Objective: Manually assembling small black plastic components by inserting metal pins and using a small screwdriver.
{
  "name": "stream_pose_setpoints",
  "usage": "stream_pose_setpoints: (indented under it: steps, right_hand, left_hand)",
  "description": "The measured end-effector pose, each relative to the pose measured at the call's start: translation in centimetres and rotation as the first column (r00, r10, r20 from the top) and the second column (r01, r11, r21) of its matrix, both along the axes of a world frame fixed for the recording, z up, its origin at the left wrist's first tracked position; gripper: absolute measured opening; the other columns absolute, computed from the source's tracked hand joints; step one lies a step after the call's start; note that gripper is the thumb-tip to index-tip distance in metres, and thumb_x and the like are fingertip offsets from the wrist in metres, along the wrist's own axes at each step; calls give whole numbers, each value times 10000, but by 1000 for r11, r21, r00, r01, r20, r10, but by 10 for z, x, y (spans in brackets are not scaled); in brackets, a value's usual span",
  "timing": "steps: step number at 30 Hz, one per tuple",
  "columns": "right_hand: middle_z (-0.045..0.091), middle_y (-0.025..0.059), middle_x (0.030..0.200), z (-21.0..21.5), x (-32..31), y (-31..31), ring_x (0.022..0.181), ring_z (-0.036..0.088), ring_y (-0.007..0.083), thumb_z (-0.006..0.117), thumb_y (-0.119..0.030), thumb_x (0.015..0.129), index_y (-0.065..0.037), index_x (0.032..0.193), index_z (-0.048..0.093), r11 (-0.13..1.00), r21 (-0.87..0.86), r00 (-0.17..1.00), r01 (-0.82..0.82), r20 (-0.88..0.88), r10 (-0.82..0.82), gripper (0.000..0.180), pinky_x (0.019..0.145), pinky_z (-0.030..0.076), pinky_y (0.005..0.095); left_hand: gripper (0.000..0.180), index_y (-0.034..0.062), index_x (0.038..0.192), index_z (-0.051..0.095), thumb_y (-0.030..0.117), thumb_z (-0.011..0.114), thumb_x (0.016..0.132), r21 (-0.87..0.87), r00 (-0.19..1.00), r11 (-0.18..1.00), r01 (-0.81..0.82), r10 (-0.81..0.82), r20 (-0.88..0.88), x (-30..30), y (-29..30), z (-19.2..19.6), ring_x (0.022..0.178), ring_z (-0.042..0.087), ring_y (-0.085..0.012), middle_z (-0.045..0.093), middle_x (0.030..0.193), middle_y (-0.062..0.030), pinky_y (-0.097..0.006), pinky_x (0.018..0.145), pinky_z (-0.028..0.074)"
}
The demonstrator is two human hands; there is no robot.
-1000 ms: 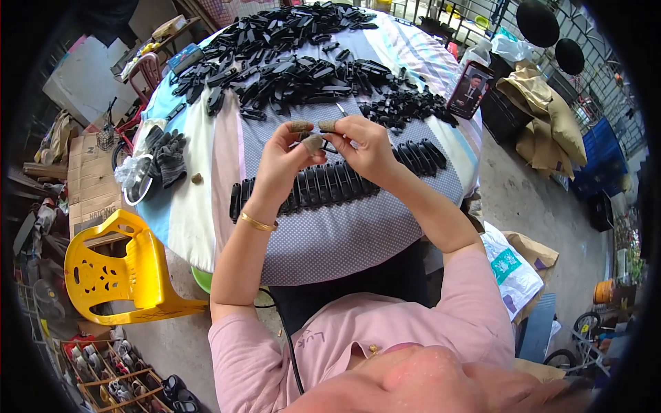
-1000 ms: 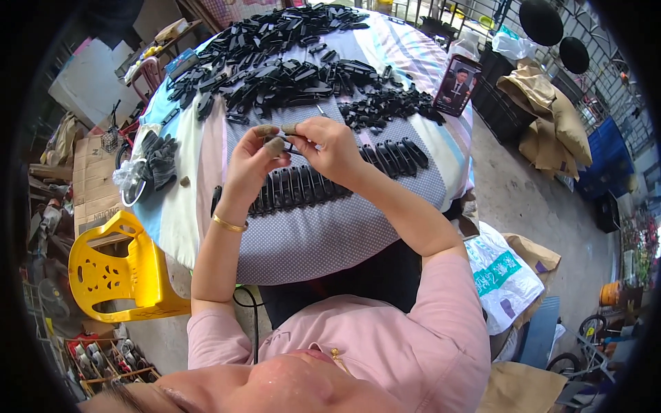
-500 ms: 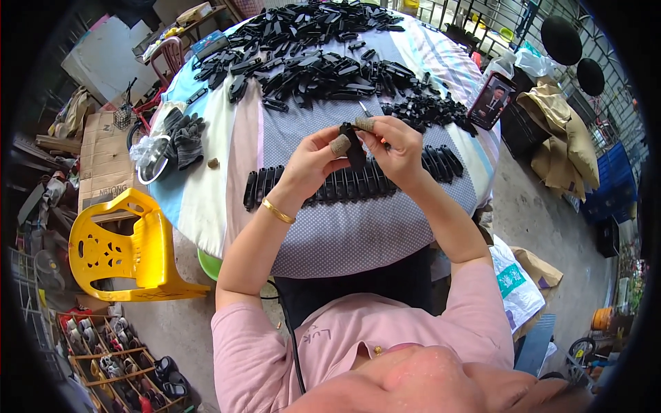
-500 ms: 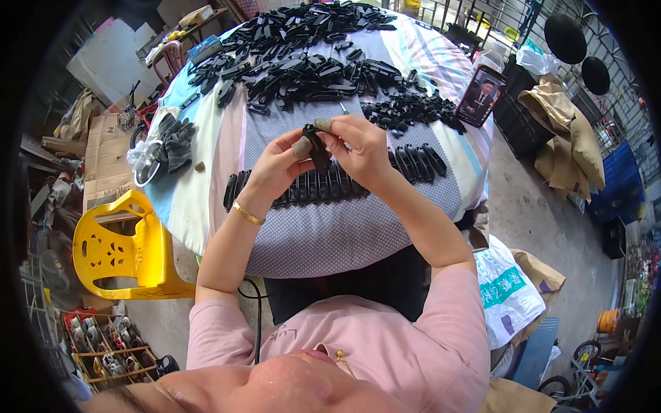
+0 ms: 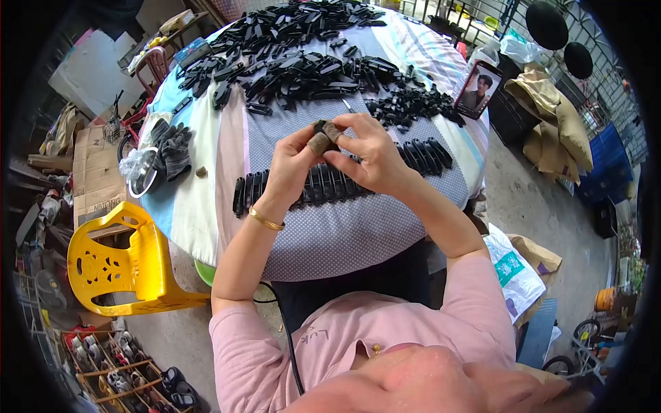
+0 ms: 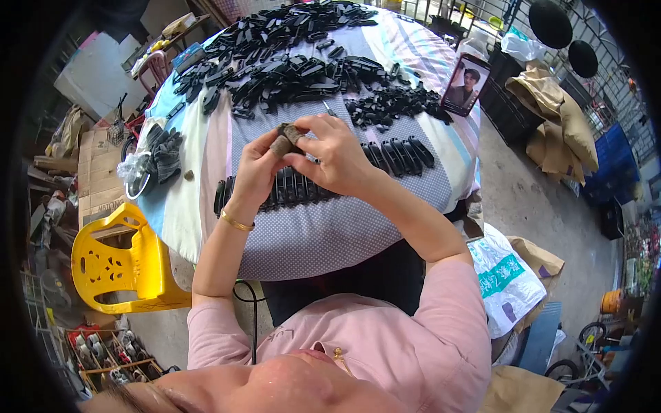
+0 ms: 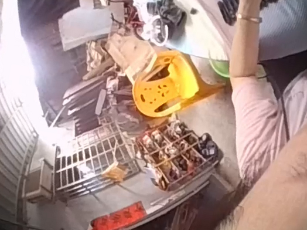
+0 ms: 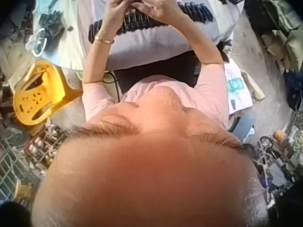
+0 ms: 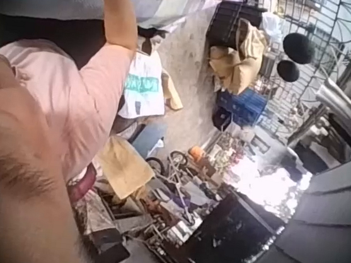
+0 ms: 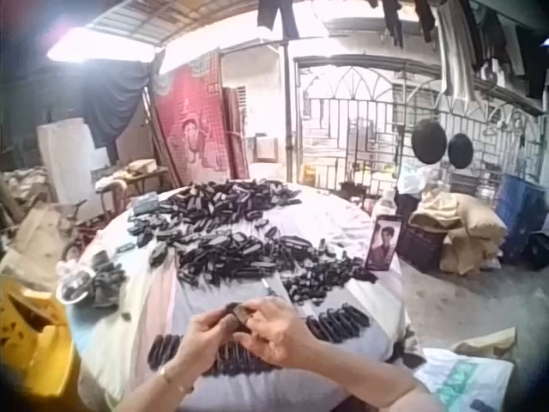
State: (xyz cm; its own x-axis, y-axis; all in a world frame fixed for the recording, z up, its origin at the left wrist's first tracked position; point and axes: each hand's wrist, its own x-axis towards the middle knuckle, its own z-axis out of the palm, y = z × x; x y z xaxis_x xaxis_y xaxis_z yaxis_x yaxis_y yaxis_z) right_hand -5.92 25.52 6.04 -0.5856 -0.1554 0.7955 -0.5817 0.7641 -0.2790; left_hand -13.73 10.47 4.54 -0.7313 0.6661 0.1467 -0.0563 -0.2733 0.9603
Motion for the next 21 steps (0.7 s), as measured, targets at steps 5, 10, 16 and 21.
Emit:
stream_pose_setpoints:
  steps: [5,10,16,21]
  right_hand:
    - [583,126,891,-1,11,2,795,581,279,659,-112,719,-17,915,625,991,-53,989,123,92,-118,221,723,469,352]
    - [630,89,811,6,42,57,688,593,129,661,-56,709,-51,1072,619,897,-177,901,405,242,-359,366,620,490,241]
    - [599,83,724,-33,84,160,623,562,170,694,-194,708,-58,1019,641,695,128,540,708,537,-648,343,602,455,284]
    - [627,121,800,-57,87,161,650,577,187,642,-202,774,-12,981,641,747,48,597,664,567,-567,281,610,452,293]
  left_hand:
    - [302,-11,1142,537,166,524,897,94,993,996,10,-21,116,3,10,-5,906,574,-110,550,1054,-54,-231,722,520]
    - [378,-4,1182,502,266,491,918,-36,999,999,-31,29,-42,5,9,-8,949,549,-150,486,1127,-70,-266,769,513]
    - [378,0,1151,535,297,469,926,-109,999,994,9,-13,-37,2,12,-9,907,546,-132,556,1009,-71,-247,725,497]
    - [356,20,1132,554,297,461,929,-193,995,980,42,-59,-79,7,11,-11,908,545,-123,568,1038,-62,-254,735,497]
